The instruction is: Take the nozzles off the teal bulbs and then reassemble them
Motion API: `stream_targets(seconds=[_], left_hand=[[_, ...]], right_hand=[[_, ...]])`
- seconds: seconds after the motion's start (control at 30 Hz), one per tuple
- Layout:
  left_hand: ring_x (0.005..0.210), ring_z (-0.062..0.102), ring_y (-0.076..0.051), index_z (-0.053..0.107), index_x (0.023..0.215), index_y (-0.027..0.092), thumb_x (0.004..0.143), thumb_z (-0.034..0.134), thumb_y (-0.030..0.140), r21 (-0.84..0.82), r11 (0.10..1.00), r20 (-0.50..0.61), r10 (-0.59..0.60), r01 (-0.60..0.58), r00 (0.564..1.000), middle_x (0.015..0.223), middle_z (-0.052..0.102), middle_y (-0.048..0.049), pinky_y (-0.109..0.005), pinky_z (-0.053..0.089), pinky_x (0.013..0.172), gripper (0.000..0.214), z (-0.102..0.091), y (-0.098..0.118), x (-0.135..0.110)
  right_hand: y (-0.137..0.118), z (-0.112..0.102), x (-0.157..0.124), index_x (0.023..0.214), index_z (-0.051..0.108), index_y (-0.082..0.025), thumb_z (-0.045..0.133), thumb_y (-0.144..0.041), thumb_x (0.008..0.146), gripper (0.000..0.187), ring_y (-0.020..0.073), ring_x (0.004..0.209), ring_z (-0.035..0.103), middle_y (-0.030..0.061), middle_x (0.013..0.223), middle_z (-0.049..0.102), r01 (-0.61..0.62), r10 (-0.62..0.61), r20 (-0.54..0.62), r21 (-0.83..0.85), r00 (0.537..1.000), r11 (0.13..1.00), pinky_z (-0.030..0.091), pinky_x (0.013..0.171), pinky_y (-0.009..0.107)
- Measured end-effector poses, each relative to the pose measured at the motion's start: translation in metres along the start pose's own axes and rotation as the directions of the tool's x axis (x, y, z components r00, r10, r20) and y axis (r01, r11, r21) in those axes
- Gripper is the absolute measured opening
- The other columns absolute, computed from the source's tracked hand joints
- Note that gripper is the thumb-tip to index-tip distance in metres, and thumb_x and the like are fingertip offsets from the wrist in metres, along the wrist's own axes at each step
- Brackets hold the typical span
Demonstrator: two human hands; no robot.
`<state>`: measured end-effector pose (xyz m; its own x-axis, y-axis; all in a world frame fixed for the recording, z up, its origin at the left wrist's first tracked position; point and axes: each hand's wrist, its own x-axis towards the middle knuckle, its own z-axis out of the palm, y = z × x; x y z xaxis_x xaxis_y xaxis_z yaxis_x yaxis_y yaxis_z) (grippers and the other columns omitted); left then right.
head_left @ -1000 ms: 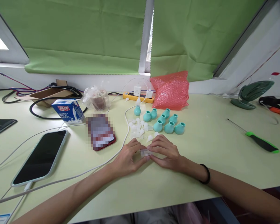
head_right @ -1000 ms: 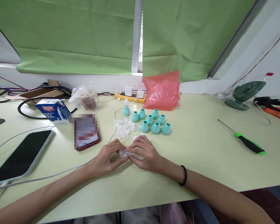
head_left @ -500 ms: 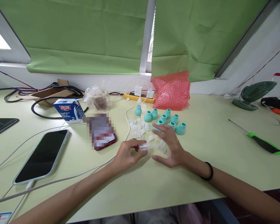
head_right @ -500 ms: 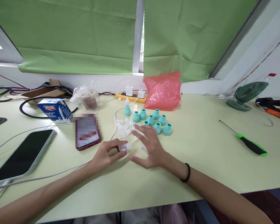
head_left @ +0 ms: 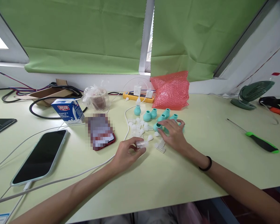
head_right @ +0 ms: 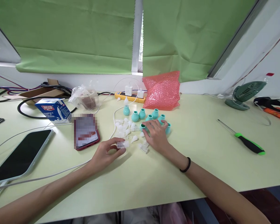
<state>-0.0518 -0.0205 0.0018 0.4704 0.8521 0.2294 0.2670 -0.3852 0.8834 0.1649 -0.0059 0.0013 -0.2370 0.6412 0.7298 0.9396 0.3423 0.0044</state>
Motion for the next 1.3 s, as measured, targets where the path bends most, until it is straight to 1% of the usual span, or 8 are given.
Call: stream_targets(seconds=[0.13, 0.2, 0.3, 0.4, 0.57, 0.73, 0.97, 1.3], left_hand=[[0.067, 0.055, -0.013, 0.056, 0.094, 0.013, 0.075, 0.051, 0.036, -0.011, 1.0, -0.014, -0.027, 0.027, 1.0, 0.078, 0.059, -0.0039, -0.025, 0.047, 0.064, 0.031, 0.0, 0.0, 0.0], [0.067, 0.055, -0.013, 0.054, 0.097, 0.012, 0.077, 0.047, 0.037, -0.04, 0.999, -0.019, -0.021, 0.021, 1.0, 0.075, 0.059, -0.0035, -0.025, 0.047, 0.062, 0.033, -0.001, 0.001, -0.001], [0.065, 0.055, -0.013, 0.051, 0.099, 0.011, 0.081, 0.042, 0.037, -0.089, 0.996, -0.03, -0.003, 0.0, 1.0, 0.071, 0.058, -0.0027, -0.024, 0.047, 0.061, 0.033, -0.002, 0.003, -0.002], [0.072, 0.055, -0.013, 0.053, 0.099, 0.012, 0.08, 0.044, 0.035, -0.095, 0.995, -0.054, 0.012, -0.017, 0.998, 0.079, 0.06, -0.0041, -0.025, 0.048, 0.066, 0.031, -0.003, 0.003, -0.001], [0.085, 0.055, -0.015, 0.054, 0.103, 0.014, 0.075, 0.053, 0.031, -0.102, 0.993, -0.118, 0.044, -0.056, 0.992, 0.099, 0.059, -0.006, -0.026, 0.047, 0.074, 0.032, -0.002, 0.0, -0.001], [0.076, 0.055, -0.014, 0.054, 0.096, 0.013, 0.077, 0.048, 0.026, -0.098, 0.992, -0.118, 0.074, -0.085, 0.99, 0.089, 0.059, -0.0059, -0.024, 0.047, 0.066, 0.024, -0.004, 0.006, -0.005], [0.069, 0.053, -0.013, 0.058, 0.088, 0.012, 0.075, 0.051, 0.028, -0.178, 0.979, -0.073, 0.09, -0.102, 0.993, 0.081, 0.058, -0.006, -0.023, 0.047, 0.06, 0.021, -0.003, 0.009, -0.009], [0.053, 0.055, -0.011, 0.057, 0.076, 0.01, 0.063, 0.066, 0.028, -0.519, 0.831, 0.2, -0.11, 0.2, 0.974, 0.069, 0.06, -0.004, -0.026, 0.048, 0.053, 0.024, -0.003, 0.004, 0.0]], right_hand=[[-0.014, -0.012, 0.001, 0.099, 0.05, -0.019, 0.057, -0.021, 0.072, 0.029, 0.0205, 0.078, 0.055, 0.0048, 0.082, 0.061, -0.017, 0.055, -0.156, 0.236, 0.986, 0.971, 0.03, 0.079, 0.041], [-0.025, -0.022, 0.0, 0.104, 0.047, -0.02, 0.06, -0.021, 0.069, 0.038, 0.0205, 0.078, 0.055, 0.0049, 0.081, 0.06, -0.019, 0.09, -0.163, 0.393, 0.982, 0.919, 0.036, 0.077, 0.039], [-0.042, -0.034, -0.005, 0.107, 0.044, -0.019, 0.061, -0.02, 0.066, 0.044, 0.0187, 0.076, 0.055, 0.0044, 0.08, 0.058, -0.002, 0.042, -0.053, 0.598, 0.998, 0.802, 0.042, 0.073, 0.035], [-0.051, -0.038, -0.01, 0.108, 0.043, -0.018, 0.059, -0.021, 0.067, 0.044, 0.0161, 0.075, 0.055, 0.0042, 0.081, 0.057, -0.001, -0.136, 0.145, 0.687, 0.98, 0.726, 0.045, 0.071, 0.031], [-0.054, -0.033, -0.014, 0.104, 0.046, -0.016, 0.06, -0.024, 0.067, 0.04, 0.0204, 0.095, 0.049, 0.0108, 0.099, 0.053, 0.061, -0.335, 0.282, 0.677, 0.899, 0.734, 0.044, 0.078, 0.033], [-0.054, -0.035, -0.015, 0.107, 0.04, -0.018, 0.054, -0.02, 0.072, 0.038, 0.0204, 0.094, 0.049, 0.0092, 0.095, 0.054, 0.114, -0.269, 0.145, 0.649, 0.952, 0.752, 0.042, 0.08, 0.037], [-0.046, -0.029, -0.014, 0.086, 0.05, -0.019, 0.051, -0.014, 0.062, 0.025, 0.0162, 0.071, 0.05, 0.0069, 0.086, 0.045, 0.049, -0.117, 0.097, 0.526, 0.988, 0.849, 0.044, 0.055, 0.027], [-0.043, -0.025, -0.016, 0.069, 0.049, -0.018, 0.046, -0.015, 0.065, 0.006, 0.0108, 0.049, 0.047, -0.0011, 0.057, 0.051, 0.186, -0.214, 0.077, 0.272, 0.974, 0.944, 0.027, 0.042, 0.023]])
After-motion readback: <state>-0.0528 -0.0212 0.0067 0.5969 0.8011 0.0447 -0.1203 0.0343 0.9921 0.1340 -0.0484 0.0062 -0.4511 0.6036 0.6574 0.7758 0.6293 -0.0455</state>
